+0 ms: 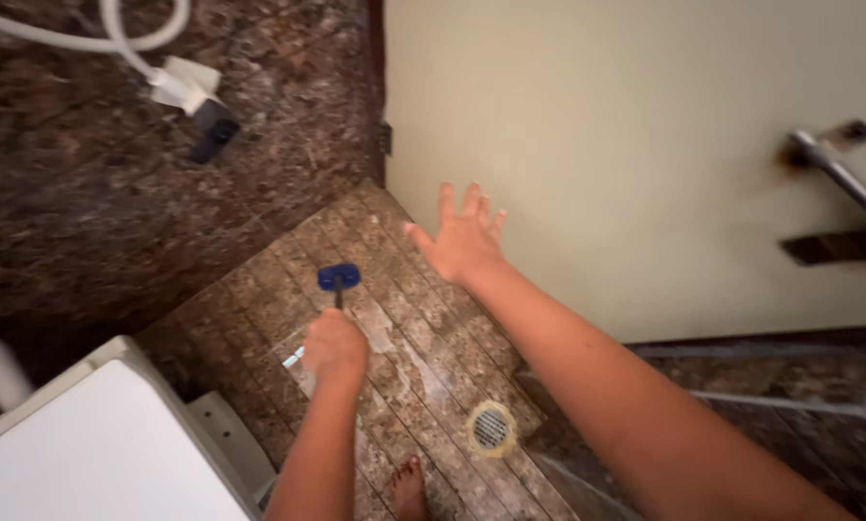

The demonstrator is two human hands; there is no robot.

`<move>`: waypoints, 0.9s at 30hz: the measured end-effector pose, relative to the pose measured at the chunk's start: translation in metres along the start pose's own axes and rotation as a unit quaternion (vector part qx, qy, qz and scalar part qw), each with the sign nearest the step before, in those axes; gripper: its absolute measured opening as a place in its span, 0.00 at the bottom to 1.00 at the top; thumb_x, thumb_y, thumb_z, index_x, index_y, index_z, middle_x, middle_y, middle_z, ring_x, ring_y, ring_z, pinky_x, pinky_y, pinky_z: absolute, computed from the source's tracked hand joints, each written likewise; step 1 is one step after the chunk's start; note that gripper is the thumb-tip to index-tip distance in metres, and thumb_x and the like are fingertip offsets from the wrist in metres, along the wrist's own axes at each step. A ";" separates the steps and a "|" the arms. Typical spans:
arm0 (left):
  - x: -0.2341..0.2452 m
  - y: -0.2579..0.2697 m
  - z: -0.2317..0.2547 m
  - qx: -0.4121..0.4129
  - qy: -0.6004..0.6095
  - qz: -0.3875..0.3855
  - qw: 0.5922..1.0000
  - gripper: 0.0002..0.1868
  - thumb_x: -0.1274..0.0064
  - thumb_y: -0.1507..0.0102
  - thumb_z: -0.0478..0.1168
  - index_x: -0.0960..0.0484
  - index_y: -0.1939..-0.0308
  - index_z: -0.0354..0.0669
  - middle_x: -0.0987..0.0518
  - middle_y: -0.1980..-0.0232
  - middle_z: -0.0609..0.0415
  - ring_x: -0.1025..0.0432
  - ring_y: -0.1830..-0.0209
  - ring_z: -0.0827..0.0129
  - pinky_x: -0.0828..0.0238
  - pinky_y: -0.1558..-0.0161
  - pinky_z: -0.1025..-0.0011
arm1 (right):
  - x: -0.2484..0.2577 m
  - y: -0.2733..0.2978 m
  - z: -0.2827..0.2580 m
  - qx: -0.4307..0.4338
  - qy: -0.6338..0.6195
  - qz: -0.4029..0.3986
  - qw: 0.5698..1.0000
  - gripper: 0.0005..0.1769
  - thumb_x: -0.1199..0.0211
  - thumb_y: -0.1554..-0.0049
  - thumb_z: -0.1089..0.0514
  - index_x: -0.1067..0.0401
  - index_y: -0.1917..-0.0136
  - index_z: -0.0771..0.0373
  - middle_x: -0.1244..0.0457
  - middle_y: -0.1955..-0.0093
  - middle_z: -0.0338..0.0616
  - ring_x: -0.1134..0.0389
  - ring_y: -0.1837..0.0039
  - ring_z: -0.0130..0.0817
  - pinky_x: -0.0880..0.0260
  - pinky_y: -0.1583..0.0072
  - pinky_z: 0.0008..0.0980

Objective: The person pours liquid from a mug onto the floor and scrubs the surface with a small handheld brush.

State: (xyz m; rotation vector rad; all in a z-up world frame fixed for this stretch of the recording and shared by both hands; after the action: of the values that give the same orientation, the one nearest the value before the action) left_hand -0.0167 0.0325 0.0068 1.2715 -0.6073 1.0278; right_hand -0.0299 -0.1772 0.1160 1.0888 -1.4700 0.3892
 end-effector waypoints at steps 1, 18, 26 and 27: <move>-0.001 0.001 -0.001 -0.010 -0.004 0.001 1.000 0.15 0.58 0.30 0.42 0.16 0.50 0.41 0.17 0.48 0.40 0.21 0.47 0.44 0.22 0.48 0.51 | 0.001 0.002 0.002 0.003 -0.005 0.003 1.000 0.54 0.52 0.41 0.25 0.64 0.16 0.57 0.71 0.16 0.68 0.69 0.16 0.64 0.72 0.21 0.64; -0.027 -0.020 -0.011 -0.015 -0.012 0.020 1.000 0.15 0.58 0.29 0.42 0.15 0.52 0.42 0.17 0.51 0.42 0.20 0.50 0.47 0.21 0.51 0.53 | -0.007 0.000 -0.034 0.050 -0.006 0.009 0.999 0.54 0.51 0.41 0.26 0.64 0.17 0.58 0.70 0.17 0.68 0.68 0.17 0.66 0.71 0.22 0.66; -0.061 0.037 -0.047 -0.054 -0.015 -0.034 0.998 0.13 0.57 0.31 0.38 0.16 0.53 0.41 0.16 0.54 0.39 0.19 0.52 0.48 0.21 0.50 0.56 | -0.012 0.001 -0.050 0.074 -0.008 0.003 0.997 0.54 0.52 0.41 0.26 0.65 0.17 0.59 0.70 0.17 0.70 0.69 0.17 0.66 0.71 0.22 0.65; -0.064 0.043 -0.049 -0.041 -0.023 -0.042 0.998 0.12 0.56 0.31 0.38 0.15 0.54 0.42 0.16 0.53 0.40 0.19 0.51 0.48 0.20 0.50 0.57 | -0.011 0.001 -0.051 0.077 -0.006 0.006 0.997 0.54 0.52 0.40 0.26 0.65 0.17 0.60 0.70 0.17 0.70 0.68 0.17 0.66 0.71 0.22 0.65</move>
State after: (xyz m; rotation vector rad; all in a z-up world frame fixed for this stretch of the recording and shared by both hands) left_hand -0.0906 0.0598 -0.0382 1.2401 -0.6203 0.8985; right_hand -0.0017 -0.1338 0.1188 1.2072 -1.4767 0.5105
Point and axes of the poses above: each hand's wrist, its own y-axis away from the middle knuckle, its own x-axis out of the back of the hand, z = x × y, the point moved 2 cm from there along -y, towards the middle knuckle
